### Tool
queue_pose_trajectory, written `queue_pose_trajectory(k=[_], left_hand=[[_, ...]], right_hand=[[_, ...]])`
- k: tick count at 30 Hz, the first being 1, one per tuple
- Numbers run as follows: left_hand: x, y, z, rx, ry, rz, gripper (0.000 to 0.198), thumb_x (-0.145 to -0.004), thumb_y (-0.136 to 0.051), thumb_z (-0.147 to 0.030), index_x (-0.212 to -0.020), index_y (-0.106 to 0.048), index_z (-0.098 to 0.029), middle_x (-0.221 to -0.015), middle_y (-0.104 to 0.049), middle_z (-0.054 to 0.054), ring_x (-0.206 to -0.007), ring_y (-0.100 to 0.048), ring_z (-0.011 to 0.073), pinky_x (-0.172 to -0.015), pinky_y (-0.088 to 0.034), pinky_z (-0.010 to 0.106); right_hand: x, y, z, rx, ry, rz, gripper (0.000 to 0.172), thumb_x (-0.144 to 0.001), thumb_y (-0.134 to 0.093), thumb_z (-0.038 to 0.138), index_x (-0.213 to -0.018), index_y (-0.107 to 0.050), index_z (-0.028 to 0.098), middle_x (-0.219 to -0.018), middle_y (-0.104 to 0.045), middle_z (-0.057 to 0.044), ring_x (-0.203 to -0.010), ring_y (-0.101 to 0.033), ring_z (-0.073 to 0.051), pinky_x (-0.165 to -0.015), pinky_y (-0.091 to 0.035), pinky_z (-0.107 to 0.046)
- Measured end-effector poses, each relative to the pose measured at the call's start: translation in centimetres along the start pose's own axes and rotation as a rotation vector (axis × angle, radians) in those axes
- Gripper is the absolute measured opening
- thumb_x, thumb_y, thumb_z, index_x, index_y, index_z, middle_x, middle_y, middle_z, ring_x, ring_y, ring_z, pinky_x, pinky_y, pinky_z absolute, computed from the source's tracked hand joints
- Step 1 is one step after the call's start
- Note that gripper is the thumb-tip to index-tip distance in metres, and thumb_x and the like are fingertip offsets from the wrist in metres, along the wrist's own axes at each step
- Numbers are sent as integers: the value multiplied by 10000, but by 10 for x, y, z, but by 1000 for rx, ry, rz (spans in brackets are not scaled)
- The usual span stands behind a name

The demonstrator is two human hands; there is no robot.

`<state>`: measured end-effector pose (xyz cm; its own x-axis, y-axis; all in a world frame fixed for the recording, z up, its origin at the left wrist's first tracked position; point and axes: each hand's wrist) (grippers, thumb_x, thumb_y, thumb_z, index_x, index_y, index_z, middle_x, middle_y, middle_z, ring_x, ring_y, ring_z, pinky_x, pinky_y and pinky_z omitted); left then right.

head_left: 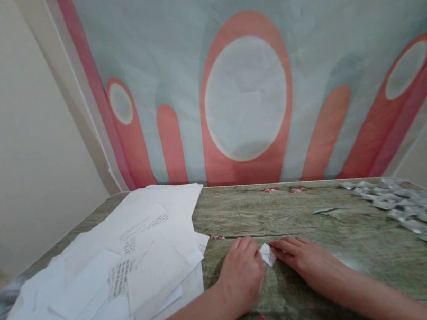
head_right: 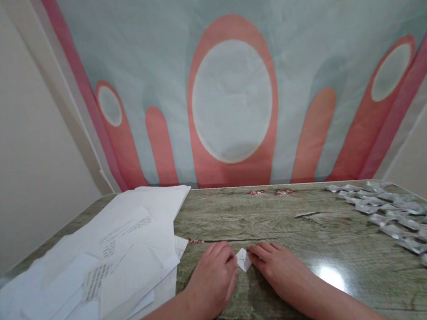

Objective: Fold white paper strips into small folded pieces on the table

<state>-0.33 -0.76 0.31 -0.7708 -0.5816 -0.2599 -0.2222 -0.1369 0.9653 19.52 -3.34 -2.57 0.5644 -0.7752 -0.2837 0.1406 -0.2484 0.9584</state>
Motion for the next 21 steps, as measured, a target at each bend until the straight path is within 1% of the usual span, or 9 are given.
queue_pose_trajectory(k=[4, 8, 13, 15, 17, 19, 21], left_hand=[[1, -3, 7, 88, 24, -39, 138, -845, -479, -153, -849, -616, -139, -864, -555, 55, -878, -485, 197, -794, -402, 332], [0, -6, 13, 190, 53, -57, 114, -837, -525, -183, -817, -636, -164, -852, -577, 30, -874, -500, 186, -806, -390, 323], [-2, -6, 18, 320, 139, -49, 116, -841, -539, -216, -812, -649, -192, -853, -593, 14, -872, -521, 173, -809, -394, 307], [-3, -8, 20, 357, 176, -54, 102, -829, -565, -241, -878, -646, -203, -890, -595, 13, -889, -523, 175, -818, -400, 307], [-3, -10, 21, 385, 191, -71, 229, -816, -590, -264, -1039, -609, -220, -978, -590, 20, -943, -512, 184, -850, -398, 319], [-3, -12, 21, 394, 171, -77, 377, -815, -595, -274, -1185, -530, -237, -1087, -565, 30, -1025, -483, 193, -905, -378, 340], [-2, -14, 22, 385, 140, -67, 387, -828, -577, -267, -1209, -514, -251, -1159, -535, 34, -1092, -447, 196, -951, -347, 358]], right_hand=[[1, -7, 1, -46, -43, -76, 365, -810, -463, 38, -1118, -605, 176, -1104, -628, -86, -977, -570, -225, -836, -466, -364], [1, -10, 2, -67, -68, -91, 352, -798, -486, 41, -1086, -625, 190, -1098, -632, -72, -959, -576, -225, -818, -471, -366], [1, -9, 1, -110, -84, -118, 383, -784, -467, 22, -1077, -635, 201, -1066, -644, -73, -942, -582, -213, -805, -474, -364], [0, -8, 1, -123, -90, -121, 391, -777, -466, 20, -1079, -636, 201, -1060, -644, -76, -938, -581, -212, -804, -473, -363], [0, -7, 2, -135, -90, -122, 401, -773, -467, 19, -1081, -635, 213, -1062, -640, -73, -940, -577, -210, -808, -470, -363], [0, -7, 3, -145, -84, -116, 405, -775, -473, 21, -1084, -631, 229, -1072, -634, -65, -950, -569, -210, -811, -467, -366], [-1, -7, 4, -155, -80, -111, 413, -782, -478, 24, -1099, -621, 246, -1081, -629, -57, -961, -562, -211, -813, -463, -372]])
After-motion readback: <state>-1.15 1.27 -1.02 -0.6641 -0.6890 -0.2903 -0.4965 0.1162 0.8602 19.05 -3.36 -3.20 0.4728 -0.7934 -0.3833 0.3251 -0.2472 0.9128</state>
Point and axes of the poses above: each hand's wrist, its own x-axis away from the middle knuckle, its own y-axis out of the back of the hand, z = x × y
